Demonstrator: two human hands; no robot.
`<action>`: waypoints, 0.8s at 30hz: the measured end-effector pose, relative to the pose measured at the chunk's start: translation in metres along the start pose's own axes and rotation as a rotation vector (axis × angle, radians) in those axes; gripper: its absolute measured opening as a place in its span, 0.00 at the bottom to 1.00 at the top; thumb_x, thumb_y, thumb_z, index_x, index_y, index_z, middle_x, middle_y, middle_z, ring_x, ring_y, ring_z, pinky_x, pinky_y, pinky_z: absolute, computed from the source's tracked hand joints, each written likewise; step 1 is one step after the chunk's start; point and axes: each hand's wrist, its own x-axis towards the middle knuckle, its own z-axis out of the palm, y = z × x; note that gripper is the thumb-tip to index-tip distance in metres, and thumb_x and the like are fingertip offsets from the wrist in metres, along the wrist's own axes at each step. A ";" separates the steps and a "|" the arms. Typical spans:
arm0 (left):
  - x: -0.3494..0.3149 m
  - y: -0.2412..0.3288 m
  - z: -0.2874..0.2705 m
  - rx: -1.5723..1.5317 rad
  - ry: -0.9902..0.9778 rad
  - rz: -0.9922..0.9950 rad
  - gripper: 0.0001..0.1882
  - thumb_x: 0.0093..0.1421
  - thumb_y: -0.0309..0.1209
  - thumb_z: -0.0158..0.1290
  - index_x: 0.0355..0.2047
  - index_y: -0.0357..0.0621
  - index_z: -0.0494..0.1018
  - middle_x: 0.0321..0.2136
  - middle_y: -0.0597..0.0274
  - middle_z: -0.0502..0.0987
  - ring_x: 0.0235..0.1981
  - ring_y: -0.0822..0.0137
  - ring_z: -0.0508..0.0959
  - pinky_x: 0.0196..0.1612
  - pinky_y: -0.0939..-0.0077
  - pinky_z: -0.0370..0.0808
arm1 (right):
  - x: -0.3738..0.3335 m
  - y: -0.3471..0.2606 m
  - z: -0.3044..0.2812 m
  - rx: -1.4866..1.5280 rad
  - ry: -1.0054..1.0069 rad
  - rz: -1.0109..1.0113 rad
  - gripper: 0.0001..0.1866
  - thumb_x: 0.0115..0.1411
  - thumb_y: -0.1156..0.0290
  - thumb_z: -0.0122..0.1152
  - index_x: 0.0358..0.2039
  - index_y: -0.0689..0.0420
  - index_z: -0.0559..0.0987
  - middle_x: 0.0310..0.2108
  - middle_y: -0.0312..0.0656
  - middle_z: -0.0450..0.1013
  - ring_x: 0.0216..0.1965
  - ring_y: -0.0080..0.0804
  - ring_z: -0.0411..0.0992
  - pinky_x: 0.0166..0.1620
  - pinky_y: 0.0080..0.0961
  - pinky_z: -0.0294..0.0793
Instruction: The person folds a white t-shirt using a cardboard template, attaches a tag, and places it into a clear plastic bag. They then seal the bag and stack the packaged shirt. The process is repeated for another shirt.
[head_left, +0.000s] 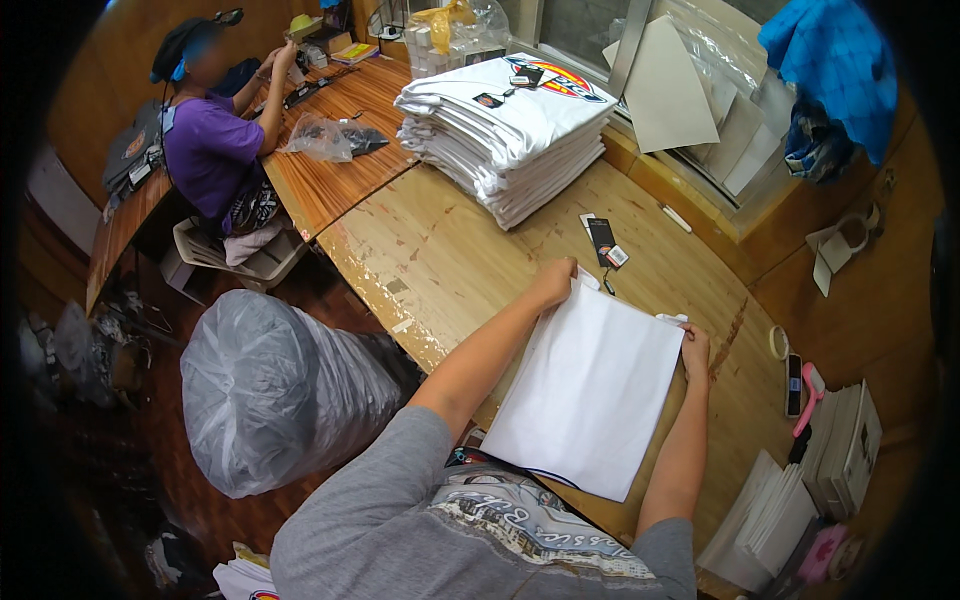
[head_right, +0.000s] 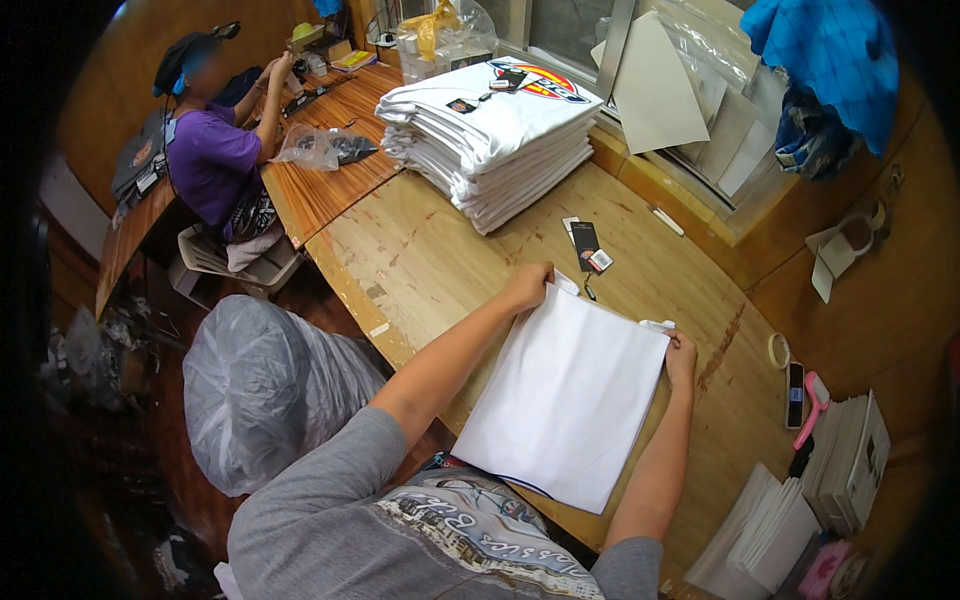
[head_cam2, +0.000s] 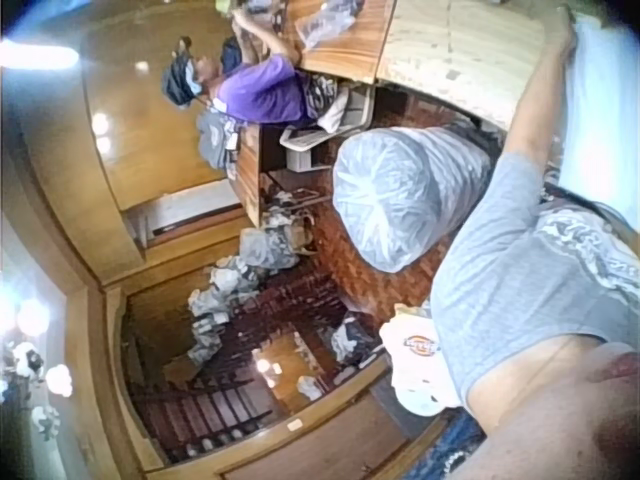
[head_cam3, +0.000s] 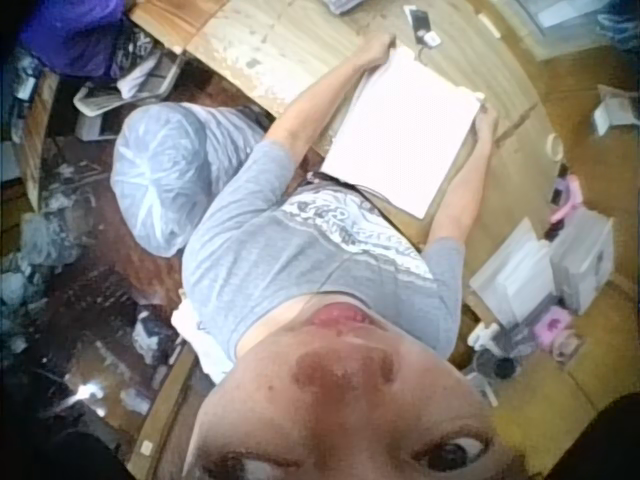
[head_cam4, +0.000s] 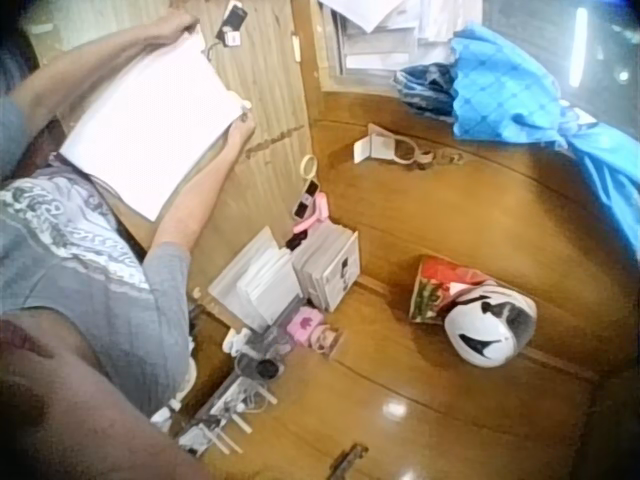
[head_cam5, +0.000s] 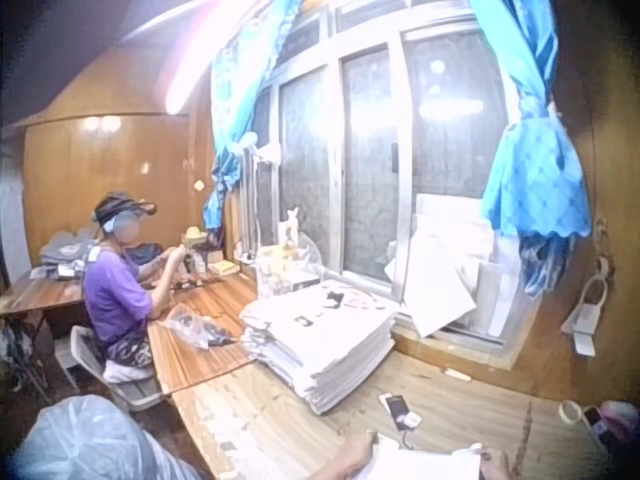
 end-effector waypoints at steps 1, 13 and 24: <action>0.001 -0.001 -0.002 -0.051 -0.012 -0.068 0.09 0.41 0.18 0.43 0.23 0.40 0.71 0.24 0.50 0.74 0.29 0.53 0.73 0.32 0.65 0.69 | 0.001 0.003 0.000 -0.011 -0.005 -0.004 0.09 0.53 0.83 0.43 0.29 0.64 0.74 0.24 0.38 0.72 0.24 0.21 0.68 0.29 0.15 0.67; -0.004 0.010 0.020 0.027 0.239 -0.260 0.08 0.44 0.22 0.43 0.23 0.41 0.72 0.23 0.47 0.74 0.28 0.49 0.74 0.32 0.60 0.70 | 0.009 0.019 0.001 0.003 0.000 0.015 0.08 0.52 0.83 0.45 0.28 0.63 0.74 0.23 0.38 0.73 0.25 0.21 0.68 0.30 0.15 0.66; 0.029 -0.023 0.007 0.014 -0.108 -0.396 0.08 0.44 0.28 0.48 0.22 0.40 0.76 0.24 0.49 0.75 0.29 0.56 0.76 0.34 0.67 0.72 | 0.003 0.011 0.002 0.117 -0.013 0.025 0.07 0.53 0.81 0.46 0.30 0.66 0.74 0.28 0.41 0.73 0.29 0.24 0.71 0.33 0.17 0.69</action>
